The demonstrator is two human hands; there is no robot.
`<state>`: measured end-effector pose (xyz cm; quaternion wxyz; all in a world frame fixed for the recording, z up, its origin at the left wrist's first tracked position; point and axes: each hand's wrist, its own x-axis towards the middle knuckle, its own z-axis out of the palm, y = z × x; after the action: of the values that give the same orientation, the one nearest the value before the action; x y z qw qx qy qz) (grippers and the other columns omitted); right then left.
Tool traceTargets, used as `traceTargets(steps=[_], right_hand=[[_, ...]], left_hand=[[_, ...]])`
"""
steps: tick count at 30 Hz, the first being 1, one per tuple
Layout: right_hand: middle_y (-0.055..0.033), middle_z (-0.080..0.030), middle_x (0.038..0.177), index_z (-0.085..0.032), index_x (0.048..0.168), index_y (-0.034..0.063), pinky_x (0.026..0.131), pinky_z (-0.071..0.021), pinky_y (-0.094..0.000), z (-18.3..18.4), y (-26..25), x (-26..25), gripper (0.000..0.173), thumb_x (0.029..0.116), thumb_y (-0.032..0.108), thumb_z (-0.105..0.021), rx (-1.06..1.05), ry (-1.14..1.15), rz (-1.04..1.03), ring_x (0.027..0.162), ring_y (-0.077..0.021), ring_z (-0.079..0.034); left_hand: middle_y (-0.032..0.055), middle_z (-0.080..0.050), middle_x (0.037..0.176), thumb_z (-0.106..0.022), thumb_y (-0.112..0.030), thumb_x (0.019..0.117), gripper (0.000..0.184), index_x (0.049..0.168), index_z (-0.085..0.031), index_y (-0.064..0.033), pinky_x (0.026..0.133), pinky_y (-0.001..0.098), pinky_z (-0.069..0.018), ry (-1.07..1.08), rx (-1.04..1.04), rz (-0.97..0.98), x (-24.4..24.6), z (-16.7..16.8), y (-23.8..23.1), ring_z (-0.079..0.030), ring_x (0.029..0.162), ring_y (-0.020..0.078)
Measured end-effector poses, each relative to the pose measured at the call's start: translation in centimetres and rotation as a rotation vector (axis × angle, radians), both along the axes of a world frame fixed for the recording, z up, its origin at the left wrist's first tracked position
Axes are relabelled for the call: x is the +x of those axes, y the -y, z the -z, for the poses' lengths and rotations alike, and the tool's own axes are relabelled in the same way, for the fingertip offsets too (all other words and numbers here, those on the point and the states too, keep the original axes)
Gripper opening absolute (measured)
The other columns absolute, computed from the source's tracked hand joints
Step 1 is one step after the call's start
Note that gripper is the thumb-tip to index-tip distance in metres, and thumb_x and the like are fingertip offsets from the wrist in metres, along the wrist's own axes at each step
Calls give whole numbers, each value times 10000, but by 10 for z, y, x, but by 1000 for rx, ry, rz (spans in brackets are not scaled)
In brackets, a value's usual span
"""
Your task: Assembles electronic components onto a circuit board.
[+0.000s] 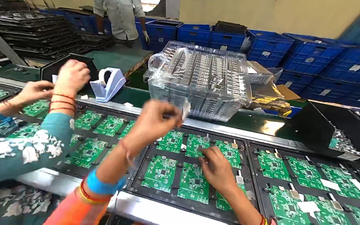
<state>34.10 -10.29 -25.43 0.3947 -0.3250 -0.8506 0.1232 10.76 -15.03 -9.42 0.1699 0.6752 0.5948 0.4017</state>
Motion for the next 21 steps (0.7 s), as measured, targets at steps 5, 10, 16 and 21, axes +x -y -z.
traceTargets(steps=[5, 10, 16, 21], right_hand=[[-192, -603, 1316, -655, 1240, -16, 827, -618, -369, -5, 18, -18, 376, 888, 95, -725, -135, -59, -263, 991, -220, -697], [-148, -649, 1239, -661, 1204, -25, 956, -575, -307, -7, 32, -33, 324, 888, 47, -675, -135, -132, -351, 1128, -177, -665], [-164, -628, 1262, -743, 1060, 4, 800, -605, -284, -12, 31, -35, 213, 851, 41, -740, -382, -79, -257, 920, -138, -691], [-226, -578, 1346, -712, 1217, -8, 837, -598, -381, -11, 21, -34, 324, 903, 65, -676, -320, 150, -194, 988, -234, -690]], left_hand=[[38, -722, 846, -709, 10, 907, 52, 946, -742, 8, 704, 250, -559, 608, -411, 175, 8, 106, 38, -653, 741, 78], [2, -729, 816, -630, 27, 913, 120, 901, -728, -41, 769, 255, -603, 918, -484, 200, -3, 118, 52, -700, 766, 78], [46, -708, 843, -648, 8, 965, 61, 967, -708, 3, 712, 275, -585, 521, -504, 41, -13, 113, 53, -668, 727, 100], [65, -735, 900, -689, -187, 971, 128, 953, -751, -76, 769, 484, -583, -119, -448, -181, -10, 124, 61, -711, 805, 212]])
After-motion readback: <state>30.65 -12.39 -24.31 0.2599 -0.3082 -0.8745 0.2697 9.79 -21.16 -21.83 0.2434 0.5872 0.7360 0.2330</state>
